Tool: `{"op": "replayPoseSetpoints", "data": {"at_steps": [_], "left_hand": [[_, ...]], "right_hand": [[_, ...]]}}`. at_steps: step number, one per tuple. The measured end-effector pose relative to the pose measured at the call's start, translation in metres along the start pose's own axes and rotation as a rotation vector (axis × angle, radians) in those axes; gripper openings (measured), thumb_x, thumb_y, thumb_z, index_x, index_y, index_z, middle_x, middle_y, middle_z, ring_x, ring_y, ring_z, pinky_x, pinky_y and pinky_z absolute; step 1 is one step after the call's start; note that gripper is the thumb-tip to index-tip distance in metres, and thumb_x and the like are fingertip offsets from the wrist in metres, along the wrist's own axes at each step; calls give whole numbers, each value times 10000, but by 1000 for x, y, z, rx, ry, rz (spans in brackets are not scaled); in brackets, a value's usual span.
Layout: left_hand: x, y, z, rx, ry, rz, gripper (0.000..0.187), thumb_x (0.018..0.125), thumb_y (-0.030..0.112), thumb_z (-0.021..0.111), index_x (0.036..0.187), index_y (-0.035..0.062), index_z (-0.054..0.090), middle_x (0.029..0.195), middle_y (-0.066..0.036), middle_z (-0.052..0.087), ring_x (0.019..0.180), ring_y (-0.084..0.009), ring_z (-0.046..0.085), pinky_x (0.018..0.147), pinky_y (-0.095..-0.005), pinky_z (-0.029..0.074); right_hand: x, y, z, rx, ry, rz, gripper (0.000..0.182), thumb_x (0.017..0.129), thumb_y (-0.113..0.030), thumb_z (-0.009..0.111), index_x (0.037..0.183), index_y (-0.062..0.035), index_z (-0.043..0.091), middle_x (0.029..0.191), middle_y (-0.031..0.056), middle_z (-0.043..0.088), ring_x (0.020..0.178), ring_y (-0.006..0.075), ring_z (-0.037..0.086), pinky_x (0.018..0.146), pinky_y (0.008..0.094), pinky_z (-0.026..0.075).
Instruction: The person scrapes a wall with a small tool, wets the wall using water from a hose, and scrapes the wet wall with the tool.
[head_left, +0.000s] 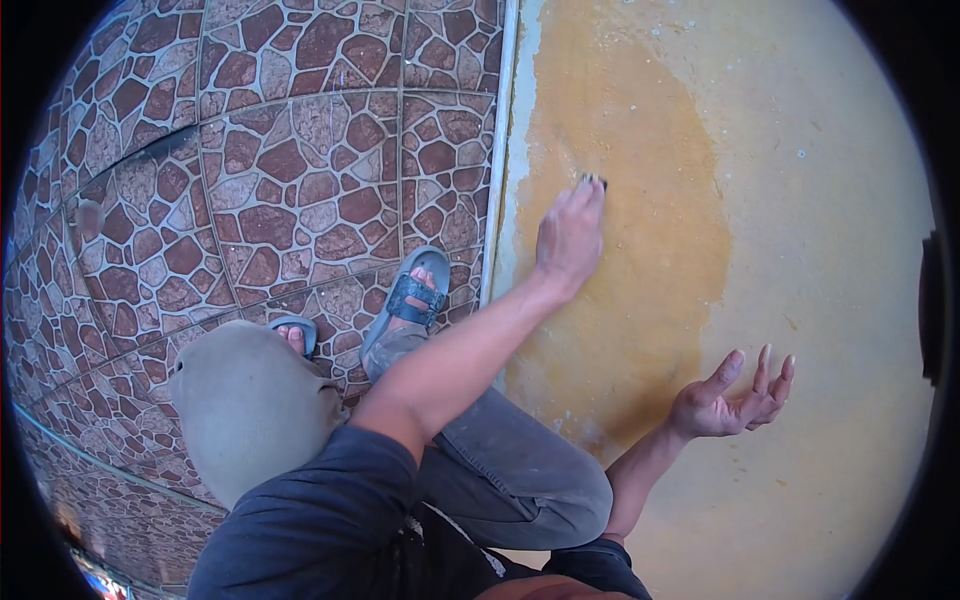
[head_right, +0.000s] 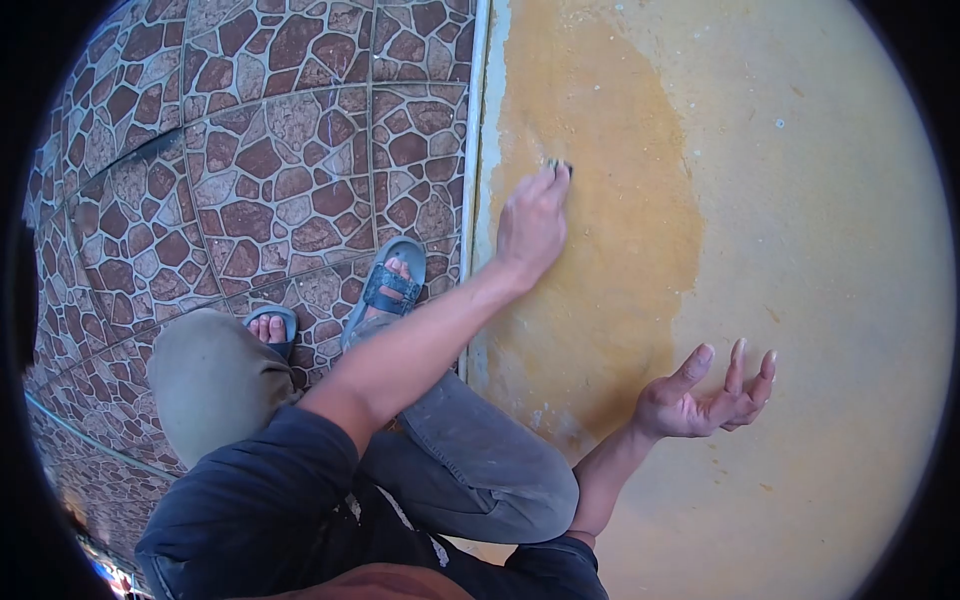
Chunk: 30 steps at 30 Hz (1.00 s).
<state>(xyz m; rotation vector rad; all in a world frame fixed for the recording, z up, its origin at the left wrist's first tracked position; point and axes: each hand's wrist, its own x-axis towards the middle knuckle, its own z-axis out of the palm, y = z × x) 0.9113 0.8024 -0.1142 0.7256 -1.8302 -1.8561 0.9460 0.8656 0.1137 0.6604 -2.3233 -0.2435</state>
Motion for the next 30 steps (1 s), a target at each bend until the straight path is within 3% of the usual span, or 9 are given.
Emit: {"op": "replayPoseSetpoints", "data": {"at_steps": [1,3,7,9,13,15,19,24,30], "left_hand": [[-2,0,1,2,2,7,195,856,-30,532,1014,-75,638,895,-186,619,836,-364,609,743,-438,506],[-9,-3,3,6,-72,5,197,840,-37,532,1006,-72,633,901,-190,622,856,-374,615,756,-447,506],[39,-9,5,20,8,9,209,834,-38,534,1015,-78,631,902,-191,624,868,-378,616,761,-449,506],[55,-10,8,41,47,-3,199,840,-36,531,1004,-78,635,902,-192,624,865,-380,615,762,-447,506],[23,0,8,-7,88,34,176,845,-28,535,971,-72,649,886,-188,624,851,-375,615,759,-450,502],[20,1,8,-40,28,47,175,849,-26,535,970,-62,655,877,-180,624,831,-367,613,748,-450,499],[47,-9,10,-3,71,101,173,859,-20,537,977,-61,656,865,-174,618,817,-359,610,734,-446,496],[40,1,7,46,58,70,138,869,-3,540,938,-47,651,891,-173,614,841,-358,614,742,-445,500],[55,-11,4,79,60,76,159,885,1,514,983,-38,634,910,-184,612,860,-370,614,751,-468,499]], "right_hand": [[2,-1,4,2,6,3,383,909,-170,683,1223,24,580,1363,151,473,1165,265,568,1050,414,425],[3,-4,10,194,121,111,329,908,-210,684,1149,11,656,1368,130,498,1278,254,437,1094,415,342],[3,-1,5,-2,56,77,330,903,-208,690,1147,11,657,1364,128,501,1274,261,438,1092,413,352],[2,-3,1,-69,-48,-21,404,896,-169,698,1227,28,579,1356,148,480,1158,271,570,1037,409,448],[1,-1,6,-68,-65,-49,402,896,-149,694,1238,24,571,1358,142,477,1160,272,568,1044,414,455],[0,-5,16,310,98,113,320,903,-167,689,1172,0,642,1351,126,511,1253,272,466,1101,427,357],[0,-7,15,373,114,136,268,906,-179,688,1124,-23,679,1342,122,527,1302,273,388,1127,430,296],[-8,4,-1,95,-64,-32,308,897,-220,702,1135,-27,673,1348,114,528,1306,264,388,1116,439,308],[-5,-2,4,143,2,21,314,879,-246,717,1119,-47,688,1353,107,538,1300,269,400,1112,449,287]]}}
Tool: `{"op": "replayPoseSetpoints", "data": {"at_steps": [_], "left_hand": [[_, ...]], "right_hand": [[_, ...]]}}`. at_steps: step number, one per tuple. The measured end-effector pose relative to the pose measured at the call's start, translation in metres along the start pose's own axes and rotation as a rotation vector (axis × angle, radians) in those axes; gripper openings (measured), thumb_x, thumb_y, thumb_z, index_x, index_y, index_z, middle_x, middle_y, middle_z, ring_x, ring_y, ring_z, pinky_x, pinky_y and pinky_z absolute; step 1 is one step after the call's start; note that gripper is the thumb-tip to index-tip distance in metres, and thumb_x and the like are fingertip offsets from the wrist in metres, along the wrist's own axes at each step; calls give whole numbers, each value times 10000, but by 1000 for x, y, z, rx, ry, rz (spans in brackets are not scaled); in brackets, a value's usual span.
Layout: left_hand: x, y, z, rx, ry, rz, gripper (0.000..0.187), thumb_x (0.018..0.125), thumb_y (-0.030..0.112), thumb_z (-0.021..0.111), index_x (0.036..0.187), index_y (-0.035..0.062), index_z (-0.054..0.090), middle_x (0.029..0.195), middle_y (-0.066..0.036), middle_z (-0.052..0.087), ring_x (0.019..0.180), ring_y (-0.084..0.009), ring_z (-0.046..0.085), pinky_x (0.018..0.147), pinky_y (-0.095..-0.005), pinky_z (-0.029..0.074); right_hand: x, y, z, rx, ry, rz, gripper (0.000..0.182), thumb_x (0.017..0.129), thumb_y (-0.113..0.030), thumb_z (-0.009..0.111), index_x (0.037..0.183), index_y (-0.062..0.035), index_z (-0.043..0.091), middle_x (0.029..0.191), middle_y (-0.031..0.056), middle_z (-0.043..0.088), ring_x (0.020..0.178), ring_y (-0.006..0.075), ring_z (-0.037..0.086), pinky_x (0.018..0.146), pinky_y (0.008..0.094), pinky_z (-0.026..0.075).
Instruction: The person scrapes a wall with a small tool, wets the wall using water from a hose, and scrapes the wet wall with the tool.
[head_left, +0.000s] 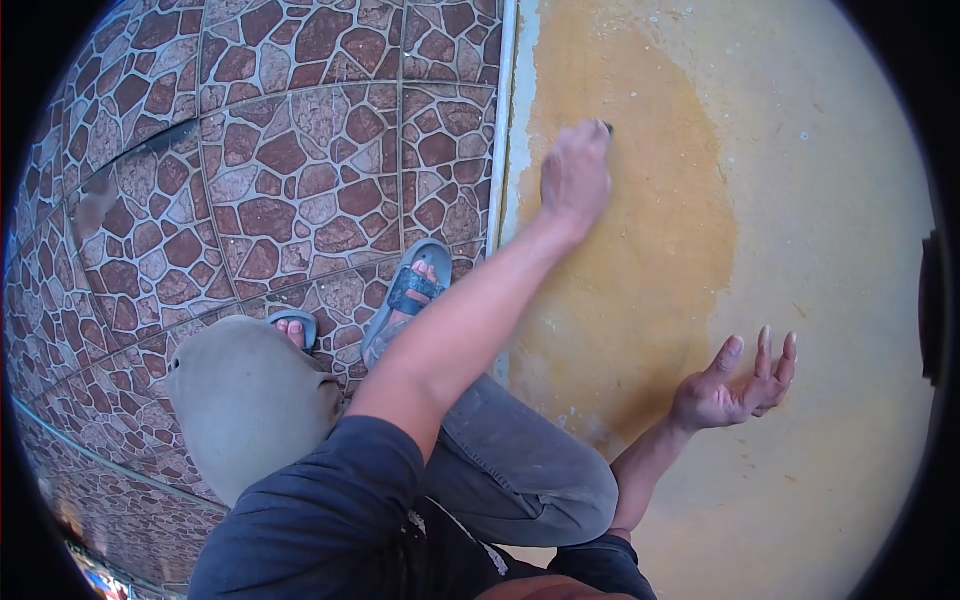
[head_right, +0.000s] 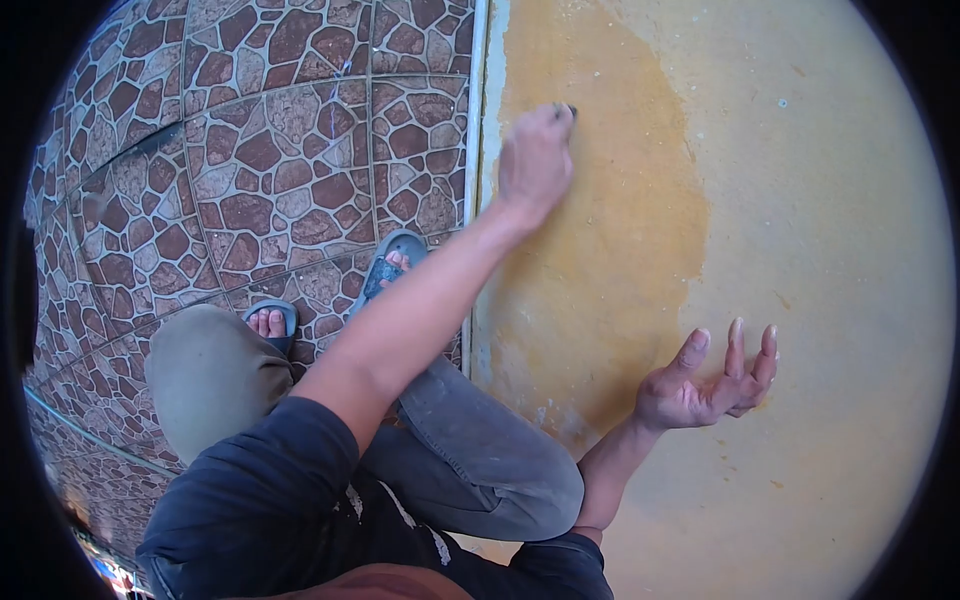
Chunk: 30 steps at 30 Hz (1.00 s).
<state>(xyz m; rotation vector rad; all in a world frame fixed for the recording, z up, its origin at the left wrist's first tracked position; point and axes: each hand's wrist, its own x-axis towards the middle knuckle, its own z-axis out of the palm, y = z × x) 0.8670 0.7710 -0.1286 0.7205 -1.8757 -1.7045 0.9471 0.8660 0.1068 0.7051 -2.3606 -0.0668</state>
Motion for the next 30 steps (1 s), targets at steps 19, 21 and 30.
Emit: {"op": "replayPoseSetpoints", "data": {"at_steps": [19,21,30], "left_hand": [[-82,4,-6,18,-91,-156,269,853,-21,516,1101,-50,617,988,-189,612,920,-365,604,800,-441,510],[-85,0,-8,14,-144,-161,266,858,-17,516,1102,-53,617,993,-190,611,923,-364,605,806,-442,509],[-91,-3,-5,57,-132,-135,272,845,-12,533,1095,-45,634,947,-168,610,894,-355,600,781,-437,503]], "right_hand": [[-5,11,-7,-112,-40,-158,302,867,-255,723,1096,-59,700,1316,110,576,1302,281,407,1106,452,281],[-4,11,-5,-147,-40,-156,299,871,-245,719,1099,-53,696,1315,114,576,1304,283,405,1113,456,282],[-8,12,-11,-45,-57,-116,291,879,-222,713,1112,-49,690,1349,112,540,1322,277,384,1127,465,274]]}}
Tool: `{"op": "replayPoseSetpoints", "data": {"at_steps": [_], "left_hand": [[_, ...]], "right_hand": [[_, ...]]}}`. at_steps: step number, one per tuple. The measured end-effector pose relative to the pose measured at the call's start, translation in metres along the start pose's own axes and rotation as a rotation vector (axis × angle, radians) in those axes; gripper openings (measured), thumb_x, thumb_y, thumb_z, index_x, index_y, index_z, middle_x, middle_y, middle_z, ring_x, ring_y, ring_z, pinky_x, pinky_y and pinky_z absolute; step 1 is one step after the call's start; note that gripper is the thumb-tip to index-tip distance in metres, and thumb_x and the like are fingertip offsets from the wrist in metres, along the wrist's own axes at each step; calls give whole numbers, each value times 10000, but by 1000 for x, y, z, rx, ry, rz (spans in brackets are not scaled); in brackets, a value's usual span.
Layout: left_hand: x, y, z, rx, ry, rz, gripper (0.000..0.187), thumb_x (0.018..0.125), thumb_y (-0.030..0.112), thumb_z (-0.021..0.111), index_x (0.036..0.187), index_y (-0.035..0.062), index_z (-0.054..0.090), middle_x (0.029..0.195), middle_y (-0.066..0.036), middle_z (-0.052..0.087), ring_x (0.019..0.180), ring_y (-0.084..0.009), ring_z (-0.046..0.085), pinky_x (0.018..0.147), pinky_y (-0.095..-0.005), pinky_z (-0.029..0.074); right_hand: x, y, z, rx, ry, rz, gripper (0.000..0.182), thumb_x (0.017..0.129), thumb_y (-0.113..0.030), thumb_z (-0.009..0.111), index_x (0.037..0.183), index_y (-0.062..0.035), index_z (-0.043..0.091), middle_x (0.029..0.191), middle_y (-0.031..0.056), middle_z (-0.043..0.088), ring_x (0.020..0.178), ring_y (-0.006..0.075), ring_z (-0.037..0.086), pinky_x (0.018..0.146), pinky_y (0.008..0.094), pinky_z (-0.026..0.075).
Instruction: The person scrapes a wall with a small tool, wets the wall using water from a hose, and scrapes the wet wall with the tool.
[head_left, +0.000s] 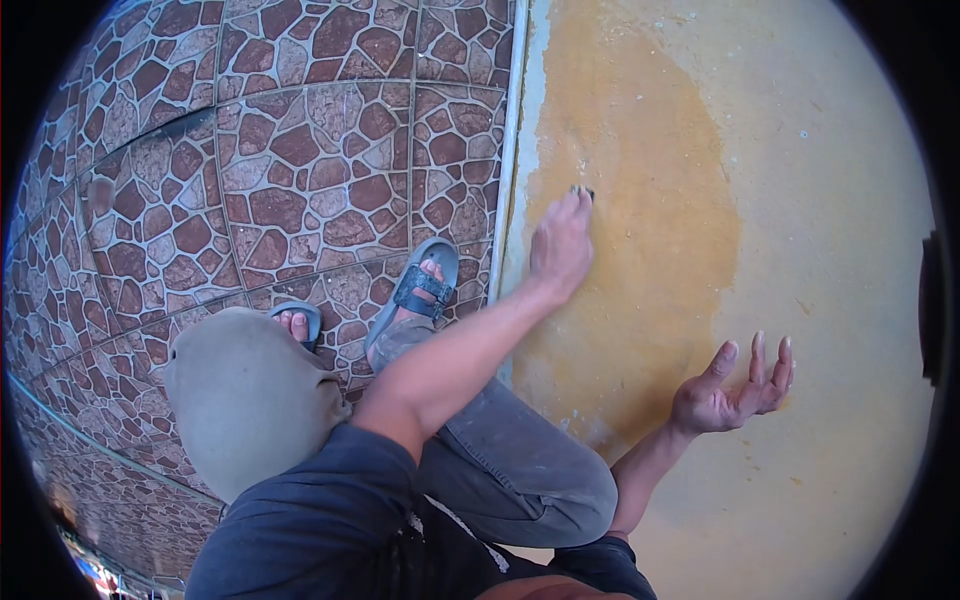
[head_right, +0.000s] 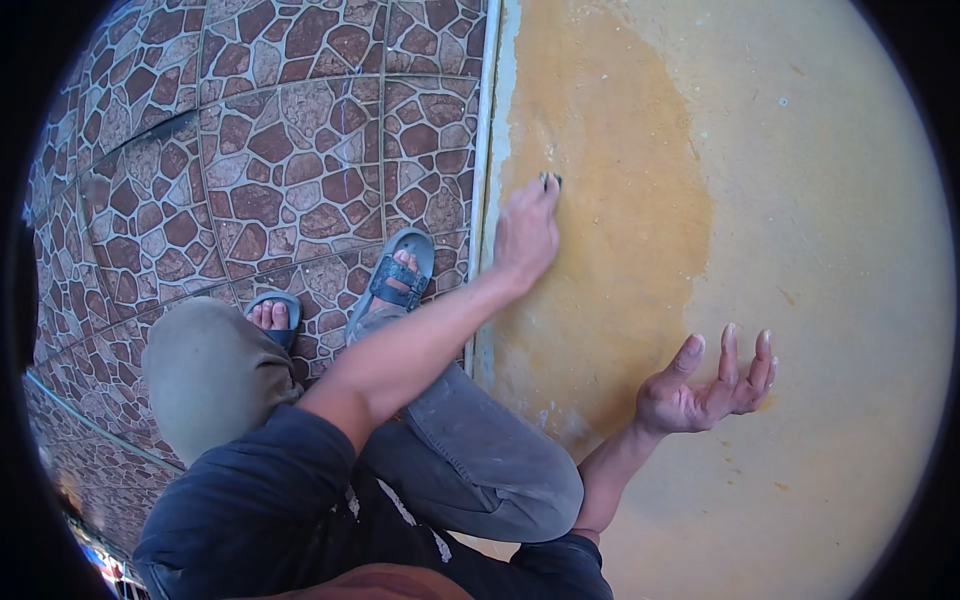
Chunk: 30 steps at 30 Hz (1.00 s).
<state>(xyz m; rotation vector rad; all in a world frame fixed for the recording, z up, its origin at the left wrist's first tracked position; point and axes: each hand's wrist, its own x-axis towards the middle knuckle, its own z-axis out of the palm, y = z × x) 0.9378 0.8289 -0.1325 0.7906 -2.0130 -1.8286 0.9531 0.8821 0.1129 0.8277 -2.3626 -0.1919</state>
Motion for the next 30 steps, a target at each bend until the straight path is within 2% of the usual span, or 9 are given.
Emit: {"op": "replayPoseSetpoints", "data": {"at_steps": [4,8,10,13,17,22,24,25,30], "left_hand": [[-4,-6,-3,-52,-18,51,276,846,-9,533,1102,-48,631,935,-161,603,888,-346,596,778,-428,502],[37,-25,1,46,0,62,297,831,-25,538,1115,-43,624,999,-162,613,927,-333,604,805,-419,517],[67,-37,4,139,-37,-113,281,845,-21,529,1100,-22,648,1015,-173,624,971,-343,609,826,-432,514],[92,-40,4,92,-66,-270,261,869,-14,507,1073,-9,669,1016,-189,628,984,-369,615,843,-455,506],[37,-35,10,15,33,-127,204,873,54,532,988,-10,689,965,-210,622,967,-392,619,837,-480,503],[81,-51,5,81,-18,-93,190,889,76,531,980,42,695,935,-210,621,927,-384,630,796,-497,501],[90,-46,-1,62,-13,-275,192,897,85,531,982,46,699,918,-207,618,894,-382,632,775,-506,498],[80,-50,6,107,13,-142,188,898,70,522,964,9,688,910,-208,613,891,-389,624,785,-500,496],[44,-46,11,27,39,-59,195,889,11,494,938,-12,682,907,-208,610,905,-393,616,801,-484,497]], "right_hand": [[5,-4,2,10,15,14,288,881,-213,712,1117,-49,688,1351,110,536,1330,275,375,1133,469,268],[3,-4,-2,-23,-16,19,283,886,-210,708,1118,-48,687,1359,106,525,1329,273,378,1144,469,257],[-1,-3,-4,-4,-33,21,287,886,-211,709,1118,-43,686,1360,106,522,1330,273,378,1148,469,252],[-6,0,-7,81,-13,49,290,887,-212,708,1115,-34,683,1362,105,518,1334,268,377,1157,479,237],[-5,-3,0,168,43,69,294,890,-208,703,1113,-18,678,1370,115,515,1333,272,386,1163,490,225],[-6,6,-2,144,52,20,297,882,-195,707,1108,-5,676,1365,147,517,1315,280,415,1166,496,216],[-11,8,-3,186,80,30,283,873,-170,703,1101,-4,677,1340,164,533,1298,279,435,1168,496,214],[-13,9,-4,191,80,36,283,873,-170,703,1101,-4,677,1340,164,533,1298,279,435,1168,496,214],[-10,12,0,168,120,-6,242,870,-109,672,1083,6,676,1304,170,560,1287,282,455,1165,492,228]]}}
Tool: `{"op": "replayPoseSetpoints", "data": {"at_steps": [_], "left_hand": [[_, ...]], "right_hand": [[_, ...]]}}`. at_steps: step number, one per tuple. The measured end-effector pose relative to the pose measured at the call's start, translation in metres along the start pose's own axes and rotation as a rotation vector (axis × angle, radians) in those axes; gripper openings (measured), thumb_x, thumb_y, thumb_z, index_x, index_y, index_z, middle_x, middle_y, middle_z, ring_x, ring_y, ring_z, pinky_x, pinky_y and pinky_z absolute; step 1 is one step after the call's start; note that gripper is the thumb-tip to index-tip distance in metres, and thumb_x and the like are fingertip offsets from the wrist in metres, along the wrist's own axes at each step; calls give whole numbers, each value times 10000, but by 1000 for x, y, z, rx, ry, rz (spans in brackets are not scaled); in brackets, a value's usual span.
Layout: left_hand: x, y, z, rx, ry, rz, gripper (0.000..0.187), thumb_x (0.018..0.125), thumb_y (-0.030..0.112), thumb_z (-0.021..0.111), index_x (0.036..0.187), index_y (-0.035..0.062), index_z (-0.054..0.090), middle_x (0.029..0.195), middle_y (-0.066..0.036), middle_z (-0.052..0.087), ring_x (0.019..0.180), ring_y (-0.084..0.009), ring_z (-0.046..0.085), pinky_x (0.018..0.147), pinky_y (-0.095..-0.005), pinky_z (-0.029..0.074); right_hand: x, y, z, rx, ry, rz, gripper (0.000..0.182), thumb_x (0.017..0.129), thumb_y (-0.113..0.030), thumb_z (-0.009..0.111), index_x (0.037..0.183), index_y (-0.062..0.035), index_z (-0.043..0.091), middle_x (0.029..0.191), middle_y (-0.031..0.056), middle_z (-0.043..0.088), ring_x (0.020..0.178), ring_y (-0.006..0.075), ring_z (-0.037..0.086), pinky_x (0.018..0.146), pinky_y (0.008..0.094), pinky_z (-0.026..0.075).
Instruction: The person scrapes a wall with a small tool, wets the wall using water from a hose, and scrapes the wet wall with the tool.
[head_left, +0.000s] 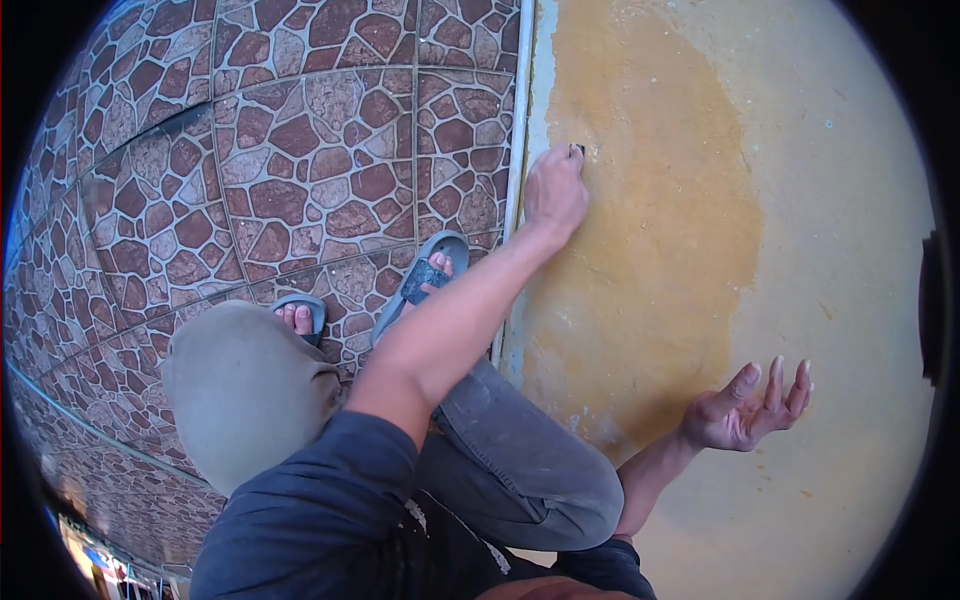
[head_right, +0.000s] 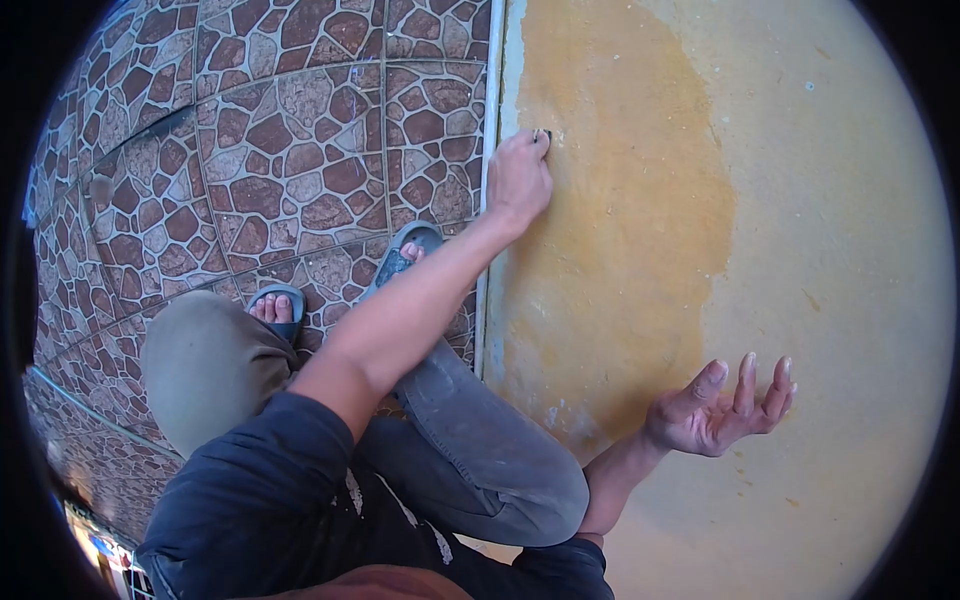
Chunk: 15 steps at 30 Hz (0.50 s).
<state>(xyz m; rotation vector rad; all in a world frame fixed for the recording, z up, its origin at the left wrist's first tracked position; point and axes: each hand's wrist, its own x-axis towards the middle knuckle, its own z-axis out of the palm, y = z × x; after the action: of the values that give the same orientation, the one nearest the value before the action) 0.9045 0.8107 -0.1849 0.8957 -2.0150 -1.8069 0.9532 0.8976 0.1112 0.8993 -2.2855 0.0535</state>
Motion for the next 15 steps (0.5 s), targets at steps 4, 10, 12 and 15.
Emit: {"op": "replayPoseSetpoints", "data": {"at_steps": [4,10,12,15], "left_hand": [[50,-15,0,114,-23,61,222,870,16,498,1001,-12,676,923,-205,613,903,-394,618,803,-474,503],[-18,14,0,-66,63,39,211,875,39,489,990,-16,656,888,-208,604,871,-386,614,775,-477,496],[-27,31,-6,-126,44,6,216,856,7,492,990,-31,658,907,-213,607,894,-391,613,778,-478,498],[-1,31,-9,-171,23,-24,217,848,-13,499,990,-42,660,918,-217,609,906,-397,612,775,-484,492]], "right_hand": [[-1,1,0,-4,8,-2,234,874,-105,667,1078,10,674,1304,172,559,1287,282,454,1163,493,237],[-1,0,5,25,30,26,222,881,-111,668,1063,16,672,1302,178,558,1289,274,441,1154,486,249],[4,-3,8,-29,20,5,207,882,-119,672,1042,12,678,1294,183,567,1284,278,439,1143,487,258],[6,-5,9,-132,-23,-48,199,886,-132,672,1035,0,681,1268,194,587,1276,292,439,1126,487,273]]}}
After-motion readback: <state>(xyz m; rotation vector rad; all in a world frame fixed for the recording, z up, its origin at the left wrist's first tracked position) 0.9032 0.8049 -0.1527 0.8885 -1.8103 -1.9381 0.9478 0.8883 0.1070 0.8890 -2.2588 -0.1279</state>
